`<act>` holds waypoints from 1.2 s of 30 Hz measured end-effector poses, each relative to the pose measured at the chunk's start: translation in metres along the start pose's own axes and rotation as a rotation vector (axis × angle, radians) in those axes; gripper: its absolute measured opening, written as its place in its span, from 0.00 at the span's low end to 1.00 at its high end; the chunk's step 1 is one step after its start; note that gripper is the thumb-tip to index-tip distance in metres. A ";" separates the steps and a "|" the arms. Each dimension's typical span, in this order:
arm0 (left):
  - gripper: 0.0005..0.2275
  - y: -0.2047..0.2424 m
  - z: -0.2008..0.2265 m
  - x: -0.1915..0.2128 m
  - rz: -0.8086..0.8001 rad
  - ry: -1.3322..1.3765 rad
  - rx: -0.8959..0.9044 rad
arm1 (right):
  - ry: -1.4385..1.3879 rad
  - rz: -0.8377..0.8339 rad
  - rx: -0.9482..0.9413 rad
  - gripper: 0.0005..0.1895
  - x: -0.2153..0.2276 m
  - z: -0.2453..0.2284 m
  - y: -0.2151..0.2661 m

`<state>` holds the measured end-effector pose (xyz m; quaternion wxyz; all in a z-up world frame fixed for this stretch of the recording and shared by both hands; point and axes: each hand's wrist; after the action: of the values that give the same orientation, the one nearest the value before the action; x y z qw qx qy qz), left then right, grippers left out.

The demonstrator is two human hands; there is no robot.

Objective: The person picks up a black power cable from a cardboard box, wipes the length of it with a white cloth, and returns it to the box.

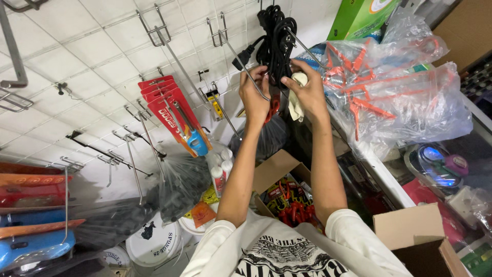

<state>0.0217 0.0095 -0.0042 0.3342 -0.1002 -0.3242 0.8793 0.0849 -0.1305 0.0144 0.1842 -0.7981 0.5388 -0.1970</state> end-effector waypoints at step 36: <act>0.10 0.327 0.070 0.196 -0.268 -0.278 0.332 | 0.210 -0.157 -0.131 0.12 -0.050 -0.043 0.331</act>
<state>-0.3250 -0.0828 -0.1511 0.4118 0.1219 -0.2285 0.8737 -0.2148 -0.2038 -0.1219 0.0581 -0.8231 0.5028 -0.2575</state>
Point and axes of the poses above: each hand's wrist, its own y-axis away from the middle knuckle, its own x-axis out of the back of the hand, z = x × y, and after that the axes turned 3 degrees about -y, right-handed
